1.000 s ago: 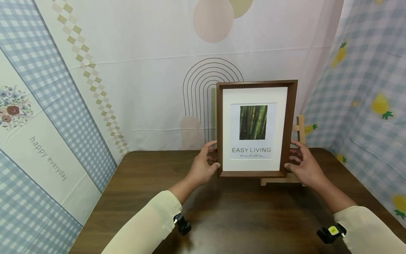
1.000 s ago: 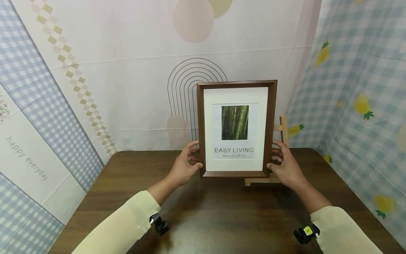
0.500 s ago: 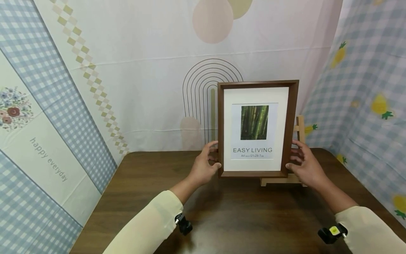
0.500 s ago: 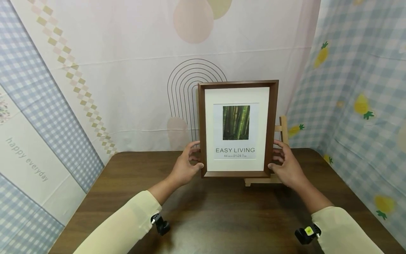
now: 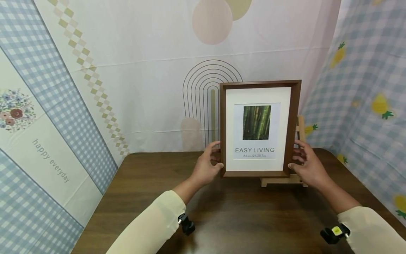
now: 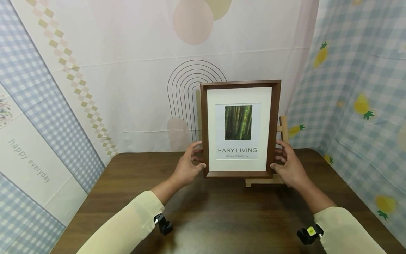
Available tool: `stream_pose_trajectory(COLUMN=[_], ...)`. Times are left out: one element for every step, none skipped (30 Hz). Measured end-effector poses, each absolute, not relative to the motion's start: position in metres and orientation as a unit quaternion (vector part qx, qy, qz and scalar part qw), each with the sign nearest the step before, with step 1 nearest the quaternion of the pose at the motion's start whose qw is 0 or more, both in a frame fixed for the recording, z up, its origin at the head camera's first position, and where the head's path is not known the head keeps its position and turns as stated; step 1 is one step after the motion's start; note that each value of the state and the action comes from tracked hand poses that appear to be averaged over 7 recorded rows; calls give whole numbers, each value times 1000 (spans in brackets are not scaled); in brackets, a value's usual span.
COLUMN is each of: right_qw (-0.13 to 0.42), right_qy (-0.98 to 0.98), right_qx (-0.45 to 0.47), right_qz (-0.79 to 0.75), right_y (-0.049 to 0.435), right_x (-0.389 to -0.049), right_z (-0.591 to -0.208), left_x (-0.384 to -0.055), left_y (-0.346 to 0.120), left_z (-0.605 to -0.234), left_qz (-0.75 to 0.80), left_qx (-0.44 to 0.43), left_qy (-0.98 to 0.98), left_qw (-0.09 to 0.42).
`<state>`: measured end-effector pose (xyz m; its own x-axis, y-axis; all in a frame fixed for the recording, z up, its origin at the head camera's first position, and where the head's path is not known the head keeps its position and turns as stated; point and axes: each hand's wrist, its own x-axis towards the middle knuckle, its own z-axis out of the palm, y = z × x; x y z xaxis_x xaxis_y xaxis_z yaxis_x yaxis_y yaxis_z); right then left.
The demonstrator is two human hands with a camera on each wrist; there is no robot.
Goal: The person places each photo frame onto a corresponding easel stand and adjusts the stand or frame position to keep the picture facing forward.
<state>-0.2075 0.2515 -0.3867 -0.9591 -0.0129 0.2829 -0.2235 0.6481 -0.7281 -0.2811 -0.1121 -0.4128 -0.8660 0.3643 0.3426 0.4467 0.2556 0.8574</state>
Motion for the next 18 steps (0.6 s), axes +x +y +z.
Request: stream_pose_trajectory(right_qw=[128,128,129,129,128,127,126,125,124,123,123,122,122,121,121,121,120,120], right_qy=[-898,-898,-898,-898,-897,-897,-898,-898,-899,-900,-900,-901,-902,-903,-904,-904,-904,-905], right_qx=[65,65,66,66,66,66,65,65,64,63,63,62,62,60,59,58,58,57], right_qz=[415,415,416,417,417,418,417,416,415,414,413,412,410,408,407,406,405,405], right_y=[251,251,251,251,252,252,252,252,252,253,253,253,253,253,253,253,253,253], right_x=[-207,-207,-207,-207,-207,-208,-208,-208,-208,-208,-208,-208,-208,-209,-209,-209,-209,-209], right_z=[-387,-387,-387,-387,-387,-387,-388,-388,-388,-388,-388,-389,-389,-389,-389,-389,-389,-389], left_x=[-281,-281,-281,-281,-281,-281,-281,-281,-281,-281,-281,-281,-281,-281,-281,-282,-282,-282], left_y=[-112,-112,-112,-112,-112,-112,-112,-112,-112,-111,-112,-112,-112,-112,-112,-112,-112,-111], left_z=[-412,-412,-412,-412,-412,-412,-412,-412,-412,-412,-413,-413,-413,-413,-413,-414,-414,-414], left_qz=[-554,-552,-550,-548,-548,-548,-548,-546,-545,-544,-544,-543,-544,-543,-544,-545,-545,-547], left_qx=[-255,-255,-253,-252,-251,-250,-250,-250,-251,-252,-254,-255,-257,-259,-261,-261,-262,-263], left_qy=[-792,-793,-795,-797,-797,-797,-798,-799,-799,-799,-799,-799,-798,-798,-797,-796,-796,-794], left_qw=[36,36,35,34,34,34,34,34,34,34,34,34,34,35,35,36,37,38])
